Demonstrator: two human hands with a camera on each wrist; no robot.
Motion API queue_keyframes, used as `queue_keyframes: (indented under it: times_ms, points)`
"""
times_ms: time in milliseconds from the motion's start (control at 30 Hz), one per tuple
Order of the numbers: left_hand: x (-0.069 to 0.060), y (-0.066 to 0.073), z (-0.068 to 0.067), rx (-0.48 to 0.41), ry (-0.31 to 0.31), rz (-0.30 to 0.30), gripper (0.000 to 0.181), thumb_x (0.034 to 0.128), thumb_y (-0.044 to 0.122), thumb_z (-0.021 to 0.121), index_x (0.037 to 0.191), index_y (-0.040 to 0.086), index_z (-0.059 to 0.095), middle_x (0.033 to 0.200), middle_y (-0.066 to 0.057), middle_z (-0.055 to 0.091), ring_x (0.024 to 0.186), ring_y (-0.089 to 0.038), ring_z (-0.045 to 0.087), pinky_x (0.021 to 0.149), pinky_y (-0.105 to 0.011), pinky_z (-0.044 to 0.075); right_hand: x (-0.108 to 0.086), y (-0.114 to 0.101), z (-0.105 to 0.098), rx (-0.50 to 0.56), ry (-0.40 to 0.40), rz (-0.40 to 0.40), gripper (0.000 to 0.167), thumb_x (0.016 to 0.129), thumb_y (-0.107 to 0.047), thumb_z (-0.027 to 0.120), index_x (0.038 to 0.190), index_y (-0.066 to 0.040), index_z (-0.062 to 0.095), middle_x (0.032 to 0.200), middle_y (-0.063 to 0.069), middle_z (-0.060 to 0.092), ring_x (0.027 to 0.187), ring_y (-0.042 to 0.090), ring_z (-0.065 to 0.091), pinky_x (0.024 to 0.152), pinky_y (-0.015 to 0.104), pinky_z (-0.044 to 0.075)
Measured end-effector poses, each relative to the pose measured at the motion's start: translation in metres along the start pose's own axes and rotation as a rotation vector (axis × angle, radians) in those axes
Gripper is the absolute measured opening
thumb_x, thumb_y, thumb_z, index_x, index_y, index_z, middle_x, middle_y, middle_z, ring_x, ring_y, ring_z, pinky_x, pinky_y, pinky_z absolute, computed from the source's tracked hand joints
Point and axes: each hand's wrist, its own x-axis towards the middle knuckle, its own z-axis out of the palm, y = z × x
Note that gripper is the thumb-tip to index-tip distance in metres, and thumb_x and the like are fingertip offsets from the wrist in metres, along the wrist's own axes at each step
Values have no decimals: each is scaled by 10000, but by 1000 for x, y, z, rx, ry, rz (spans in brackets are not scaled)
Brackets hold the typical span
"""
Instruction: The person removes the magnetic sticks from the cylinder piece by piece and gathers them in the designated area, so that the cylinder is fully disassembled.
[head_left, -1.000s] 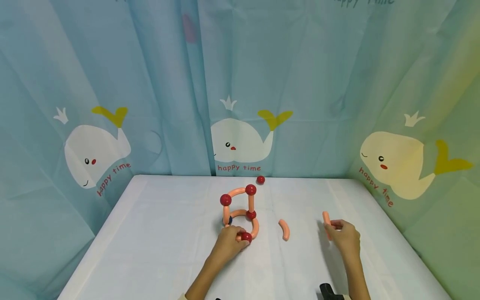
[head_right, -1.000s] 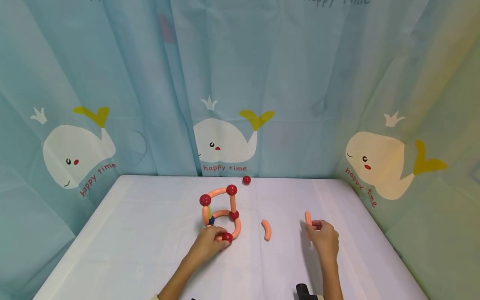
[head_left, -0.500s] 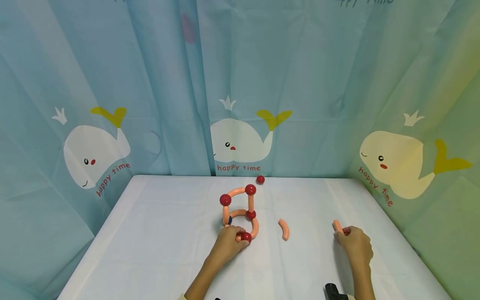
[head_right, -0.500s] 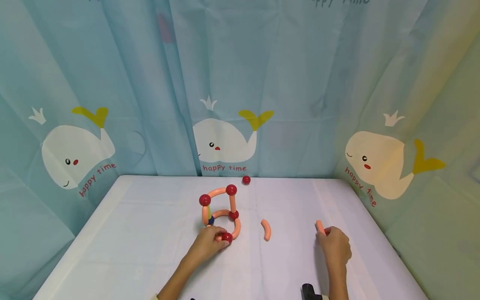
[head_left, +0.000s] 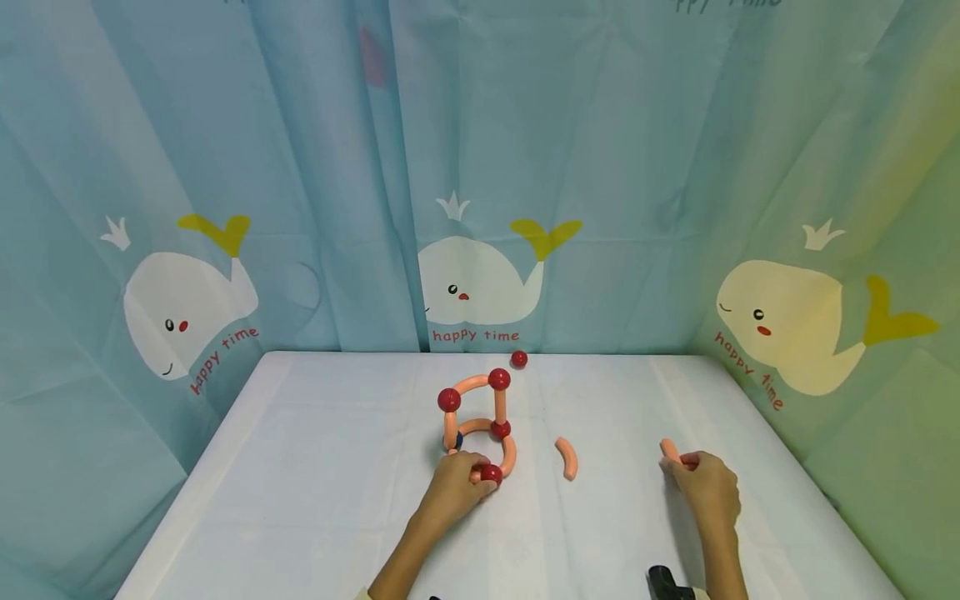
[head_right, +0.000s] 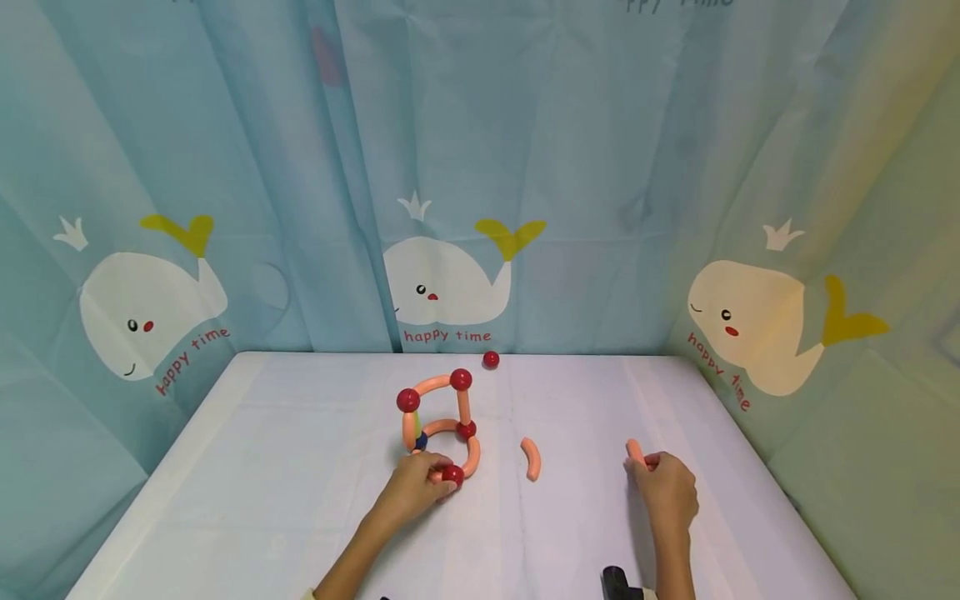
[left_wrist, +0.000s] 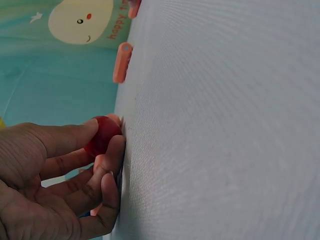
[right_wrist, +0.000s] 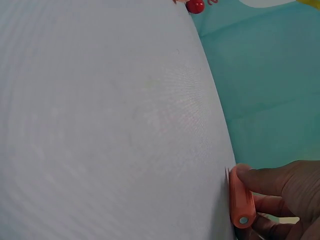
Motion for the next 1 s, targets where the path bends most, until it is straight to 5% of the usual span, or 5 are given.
queue_keyframes:
  times_ms: [600, 767, 1000]
  points:
    - [1, -2, 1, 10, -2, -1, 325, 801, 169, 805, 1078, 22, 716, 986, -65, 709, 868, -131, 593, 776, -322, 518, -4, -9, -7, -28, 15, -18, 453, 880, -350, 680, 1075, 58, 644, 1009, 264, 660, 816, 381, 624, 507, 365, 419]
    - [1, 0, -2, 19, -23, -2, 315, 815, 186, 792, 1077, 29, 716, 955, -44, 690, 842, -119, 567, 750, -296, 502, -13, -34, -13, 3, 92, -146, 431, 907, -339, 682, 1076, 56, 657, 997, 251, 683, 861, 398, 643, 564, 409, 470]
    - [-5, 9, -7, 75, -57, 24, 343, 849, 201, 755, 1118, -2, 693, 925, -51, 659, 809, -121, 543, 697, -270, 479, -40, -86, -5, 120, 148, -460, 255, 890, -170, 716, 1022, 46, 686, 905, 203, 688, 804, 315, 675, 637, 331, 531]
